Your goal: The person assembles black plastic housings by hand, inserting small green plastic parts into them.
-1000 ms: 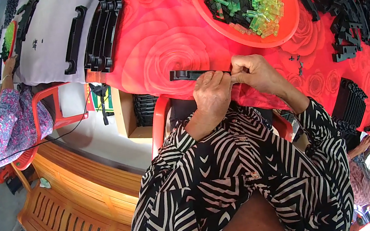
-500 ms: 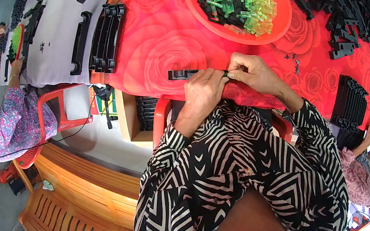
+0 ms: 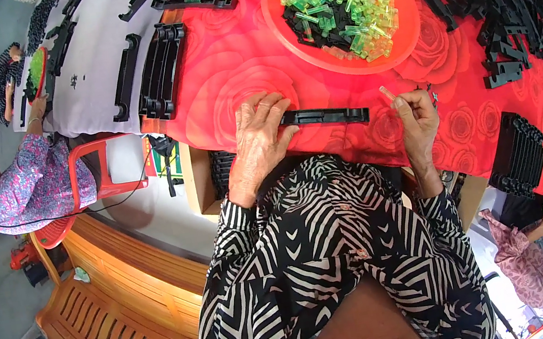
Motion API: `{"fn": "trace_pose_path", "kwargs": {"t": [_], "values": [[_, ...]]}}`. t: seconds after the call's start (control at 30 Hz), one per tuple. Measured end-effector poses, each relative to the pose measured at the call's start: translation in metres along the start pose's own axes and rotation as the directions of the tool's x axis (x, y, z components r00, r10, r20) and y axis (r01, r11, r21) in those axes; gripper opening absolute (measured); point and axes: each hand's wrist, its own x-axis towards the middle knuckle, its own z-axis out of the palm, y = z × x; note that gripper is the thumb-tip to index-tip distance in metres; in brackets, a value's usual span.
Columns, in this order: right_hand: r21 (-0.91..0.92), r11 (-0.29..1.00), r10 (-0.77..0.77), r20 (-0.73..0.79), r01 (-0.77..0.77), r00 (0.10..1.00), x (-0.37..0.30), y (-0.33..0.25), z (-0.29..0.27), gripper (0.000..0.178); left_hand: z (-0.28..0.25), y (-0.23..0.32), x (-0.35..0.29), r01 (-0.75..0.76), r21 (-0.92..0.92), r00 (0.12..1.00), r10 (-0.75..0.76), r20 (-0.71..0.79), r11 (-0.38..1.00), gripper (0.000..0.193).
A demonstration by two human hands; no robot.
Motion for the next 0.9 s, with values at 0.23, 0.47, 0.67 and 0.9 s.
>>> {"fn": "trace_pose_path", "kwargs": {"t": [0.23,0.47,0.67,0.9], "values": [[0.052,0.997,0.056,-0.107,-0.05,0.993,-0.012,0.027,0.012,0.003,0.007,-0.005,-0.009,-0.012,0.024,0.999,0.011,0.034,1.0,0.036],[-0.111,0.993,-0.056,-0.114,0.043,0.992,-0.019,0.046,0.006,0.004,-0.038,-0.03,-0.017,0.293,-0.192,0.947,-0.257,0.194,0.937,0.03],[-0.186,0.98,-0.095,-0.093,0.076,0.991,-0.016,0.042,0.011,0.004,-0.059,-0.052,-0.015,0.458,0.002,0.869,-0.447,-0.21,0.889,0.028],[-0.228,0.965,-0.151,-0.084,0.128,0.985,-0.015,0.041,0.015,0.005,-0.021,-0.11,0.014,0.492,0.296,0.767,-0.247,-0.591,0.819,0.033]]}}
